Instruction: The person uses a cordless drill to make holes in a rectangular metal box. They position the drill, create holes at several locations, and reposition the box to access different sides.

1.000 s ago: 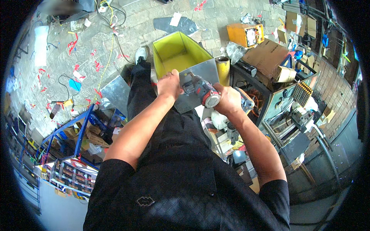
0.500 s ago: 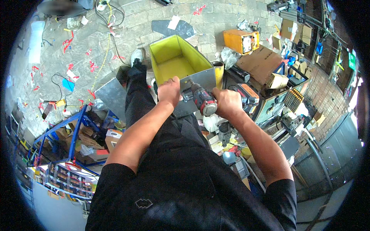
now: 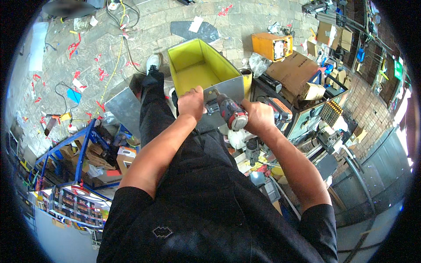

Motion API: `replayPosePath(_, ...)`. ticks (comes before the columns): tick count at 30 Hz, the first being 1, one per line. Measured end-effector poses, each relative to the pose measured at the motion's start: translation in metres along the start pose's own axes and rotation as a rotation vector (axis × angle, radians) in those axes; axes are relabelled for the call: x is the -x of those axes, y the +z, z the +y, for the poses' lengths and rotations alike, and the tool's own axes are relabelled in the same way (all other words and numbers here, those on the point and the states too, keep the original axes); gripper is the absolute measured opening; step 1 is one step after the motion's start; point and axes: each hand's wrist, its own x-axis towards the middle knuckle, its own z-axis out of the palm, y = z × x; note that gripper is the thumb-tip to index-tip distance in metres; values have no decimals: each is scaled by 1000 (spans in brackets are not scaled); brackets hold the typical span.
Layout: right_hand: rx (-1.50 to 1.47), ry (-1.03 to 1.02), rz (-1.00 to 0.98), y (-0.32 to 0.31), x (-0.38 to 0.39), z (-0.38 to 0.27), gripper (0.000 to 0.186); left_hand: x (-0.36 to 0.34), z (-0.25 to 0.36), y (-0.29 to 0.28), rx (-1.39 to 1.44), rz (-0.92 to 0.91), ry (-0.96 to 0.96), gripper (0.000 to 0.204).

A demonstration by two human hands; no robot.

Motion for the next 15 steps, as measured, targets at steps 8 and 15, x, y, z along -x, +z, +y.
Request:
replayPosePath(8, -86, 69, 47, 15, 7, -3, 30, -2, 1, -2, 68, -8, 13, 64)
replayPosePath(15, -86, 67, 27, 13, 6, -4, 29, 0, 2, -9, 52, -18, 1, 64)
